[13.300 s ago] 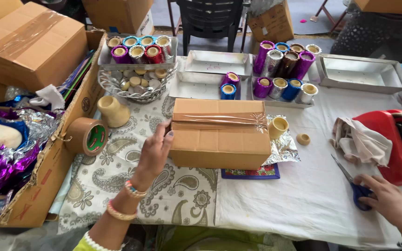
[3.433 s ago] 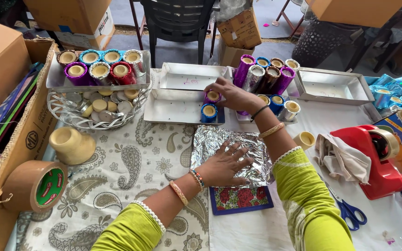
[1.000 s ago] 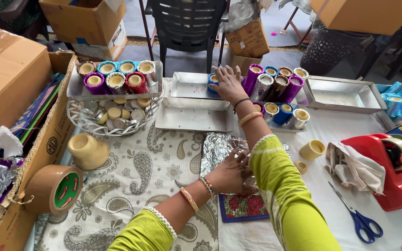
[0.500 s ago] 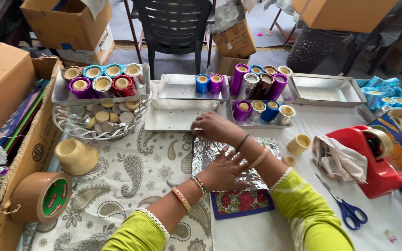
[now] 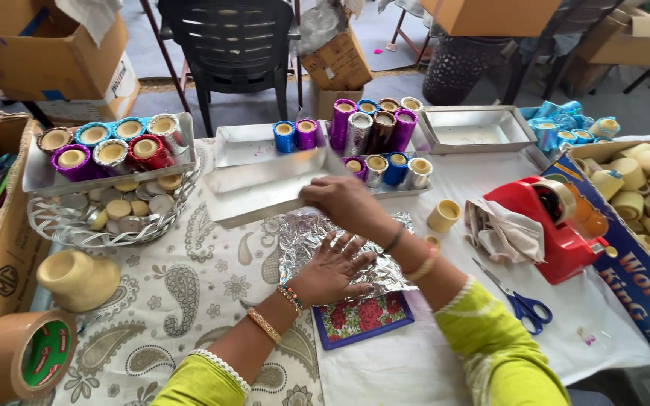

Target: The person wraps a small, beige cylindrical candle with a sheet of purple metallic foil. They roll the foil around the candle, fold the edges, and secure the wrapping with a piece of clear tape. The finished item is placed on a metal tray with other wrapped candles.

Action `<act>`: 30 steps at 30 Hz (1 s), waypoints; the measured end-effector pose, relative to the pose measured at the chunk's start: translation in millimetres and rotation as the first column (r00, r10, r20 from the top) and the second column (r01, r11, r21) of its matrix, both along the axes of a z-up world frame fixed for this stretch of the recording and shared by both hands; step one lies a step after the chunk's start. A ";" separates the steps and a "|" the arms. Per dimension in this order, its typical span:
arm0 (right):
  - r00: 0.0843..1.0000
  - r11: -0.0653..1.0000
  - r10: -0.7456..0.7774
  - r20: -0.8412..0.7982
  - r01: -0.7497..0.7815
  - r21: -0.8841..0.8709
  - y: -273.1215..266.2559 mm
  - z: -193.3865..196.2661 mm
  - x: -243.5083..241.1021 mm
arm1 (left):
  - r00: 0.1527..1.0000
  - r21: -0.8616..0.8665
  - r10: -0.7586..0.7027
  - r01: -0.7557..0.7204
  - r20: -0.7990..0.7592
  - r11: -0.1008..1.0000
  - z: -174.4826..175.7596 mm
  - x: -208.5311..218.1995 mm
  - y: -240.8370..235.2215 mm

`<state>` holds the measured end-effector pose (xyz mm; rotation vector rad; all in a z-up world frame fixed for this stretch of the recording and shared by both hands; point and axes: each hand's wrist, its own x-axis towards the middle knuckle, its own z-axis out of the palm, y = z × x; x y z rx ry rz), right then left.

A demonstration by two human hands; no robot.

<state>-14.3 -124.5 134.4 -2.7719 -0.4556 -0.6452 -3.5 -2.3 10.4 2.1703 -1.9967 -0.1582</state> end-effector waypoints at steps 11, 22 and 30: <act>0.870 0.912 -0.400 0.289 0.410 0.028 -234.0 55.2 -98.4 | 1.000 -0.142 -0.021 0.020 -0.003 0.990 -15.3 2.0 -1.9; 0.615 0.582 -0.770 0.168 0.786 -0.208 -442.3 -39.3 -79.3 | 0.999 -0.149 -0.022 0.015 -0.039 0.989 -8.0 2.8 -1.1; 0.525 0.477 -0.842 0.122 0.831 -0.287 -511.5 -104.5 -60.0 | 0.999 -0.116 0.031 -0.033 -0.024 0.993 -1.7 1.8 0.4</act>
